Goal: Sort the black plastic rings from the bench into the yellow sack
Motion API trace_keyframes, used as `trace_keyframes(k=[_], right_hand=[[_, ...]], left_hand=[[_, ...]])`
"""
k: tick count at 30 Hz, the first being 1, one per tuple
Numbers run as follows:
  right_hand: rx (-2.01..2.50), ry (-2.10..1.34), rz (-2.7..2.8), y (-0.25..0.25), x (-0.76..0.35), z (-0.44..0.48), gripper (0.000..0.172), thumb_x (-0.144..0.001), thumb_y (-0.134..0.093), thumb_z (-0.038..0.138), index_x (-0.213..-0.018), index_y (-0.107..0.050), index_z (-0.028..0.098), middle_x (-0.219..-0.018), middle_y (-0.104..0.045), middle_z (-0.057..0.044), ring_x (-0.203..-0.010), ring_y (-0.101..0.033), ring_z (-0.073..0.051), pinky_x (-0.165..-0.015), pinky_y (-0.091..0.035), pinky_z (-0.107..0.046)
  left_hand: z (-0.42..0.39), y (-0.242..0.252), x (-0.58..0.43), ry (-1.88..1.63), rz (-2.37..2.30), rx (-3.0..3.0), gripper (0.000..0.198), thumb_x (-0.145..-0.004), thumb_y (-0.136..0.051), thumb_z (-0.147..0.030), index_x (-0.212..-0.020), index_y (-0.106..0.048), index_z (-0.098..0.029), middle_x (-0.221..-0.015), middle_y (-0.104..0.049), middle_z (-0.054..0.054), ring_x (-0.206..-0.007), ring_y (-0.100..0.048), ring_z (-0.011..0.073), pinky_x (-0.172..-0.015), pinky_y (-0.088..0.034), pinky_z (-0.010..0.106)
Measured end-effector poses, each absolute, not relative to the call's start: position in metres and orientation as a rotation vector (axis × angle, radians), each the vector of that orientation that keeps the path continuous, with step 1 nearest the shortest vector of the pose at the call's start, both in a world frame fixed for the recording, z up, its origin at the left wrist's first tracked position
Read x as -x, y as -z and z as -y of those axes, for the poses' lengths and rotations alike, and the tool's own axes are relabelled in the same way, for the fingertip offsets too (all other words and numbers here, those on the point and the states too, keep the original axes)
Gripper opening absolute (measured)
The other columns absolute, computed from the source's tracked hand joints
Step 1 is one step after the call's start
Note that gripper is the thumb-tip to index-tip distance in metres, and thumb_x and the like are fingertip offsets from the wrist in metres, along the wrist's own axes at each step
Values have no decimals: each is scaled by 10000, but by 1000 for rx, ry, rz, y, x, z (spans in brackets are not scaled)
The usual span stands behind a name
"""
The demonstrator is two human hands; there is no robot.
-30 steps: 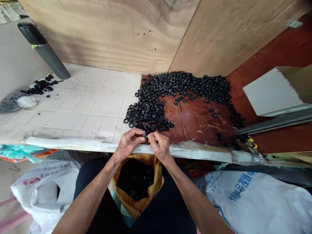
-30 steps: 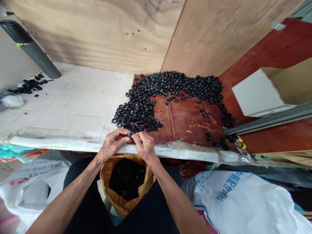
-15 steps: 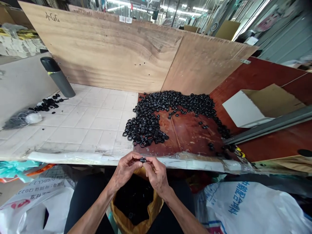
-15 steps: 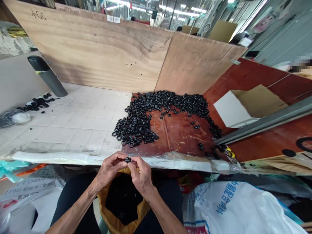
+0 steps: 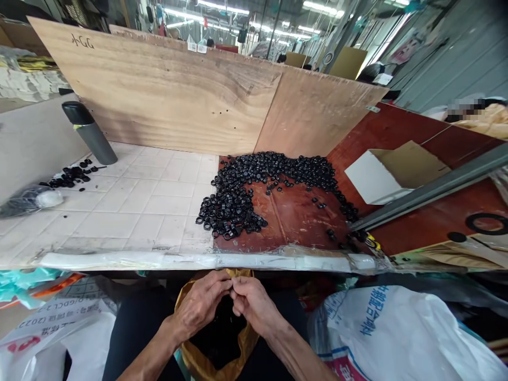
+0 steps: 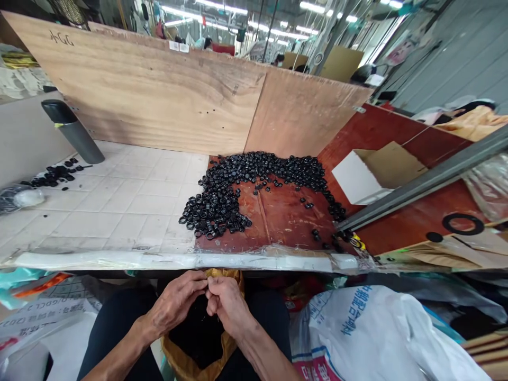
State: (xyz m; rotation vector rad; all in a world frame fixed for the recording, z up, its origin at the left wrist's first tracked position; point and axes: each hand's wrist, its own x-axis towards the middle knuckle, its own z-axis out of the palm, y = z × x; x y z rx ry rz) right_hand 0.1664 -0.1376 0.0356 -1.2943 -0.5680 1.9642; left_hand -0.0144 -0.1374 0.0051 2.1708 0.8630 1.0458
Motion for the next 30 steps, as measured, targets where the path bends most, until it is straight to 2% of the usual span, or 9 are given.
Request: trace_keyframes(k=[5,8,10,12,15,17,20,24,30], right_hand=[[1542,-2304,189,-29,-183,139,283,-977,-506,202,-698,-532,161,-531,-451,87,-344,-205,-14,-416,-236,-162],[1619,-2407,417,-25,-190,144,339,-993,-485,246,-664,-522,174,-516,-451,78,-334,-199,-26,-414,-249,-178],[1650,-2182,909,-25,-194,140,424,-1005,-496,375,-623,-522,193,-494,-463,54,-347,-292,-61,-436,-296,-210],[1643,-1570,1408,-28,-201,125,414,-987,-525,446,-650,-555,208,-542,-521,17,-458,-465,-126,-522,-391,-250],[1592,-646,1663,-32,-212,84,135,-932,-543,289,-868,-631,209,-837,-645,-63,-792,-620,-222,-751,-497,-325],[1600,-386,1701,-29,-217,54,152,-885,-547,204,-1001,-644,193,-1015,-639,-111,-902,-633,-250,-820,-519,-362],[1644,-298,1828,-19,-219,25,236,-867,-572,166,-1090,-649,177,-1118,-595,-132,-914,-644,-258,-806,-543,-375],[1649,-252,1943,-6,-215,20,171,-896,-558,161,-1044,-643,175,-1142,-557,-132,-874,-640,-240,-751,-549,-350],[1385,-340,1974,-1,-216,36,70,-894,-548,158,-931,-596,193,-914,-602,-73,-844,-621,-223,-778,-531,-328]], left_hand=[[142,-4,20,-787,-606,-2565,391,-972,-446,-66,-1292,-621,-207,-1225,-730,141,-1163,-690,263,-993,-596,390],[142,-14,19,-688,-488,-2574,308,-979,-487,-91,-1208,-657,-207,-1157,-744,113,-1076,-708,240,-937,-608,346],[134,-26,17,-700,-580,-2467,243,-975,-575,-172,-1199,-655,-221,-1180,-723,97,-1079,-698,228,-942,-597,330],[117,-39,13,-779,-851,-2324,187,-962,-642,-267,-1143,-656,-225,-1132,-703,79,-1039,-693,217,-931,-586,329],[79,-43,-1,-908,-1343,-2182,77,-976,-610,-261,-1000,-647,-198,-944,-665,52,-875,-685,208,-851,-577,347],[54,-35,-13,-879,-1588,-2139,88,-950,-640,-249,-1008,-648,-183,-937,-655,57,-834,-684,219,-814,-570,356],[32,-20,-28,-742,-1792,-2146,235,-912,-685,-267,-1128,-652,-178,-1045,-652,89,-874,-698,253,-758,-562,355],[33,-10,-30,-706,-1808,-2180,167,-930,-630,-233,-1091,-671,-214,-1081,-654,82,-876,-703,244,-711,-552,332],[48,-5,-16,-930,-1603,-2204,159,-911,-611,-167,-1062,-629,-216,-1026,-727,68,-1005,-700,264,-889,-567,385]])
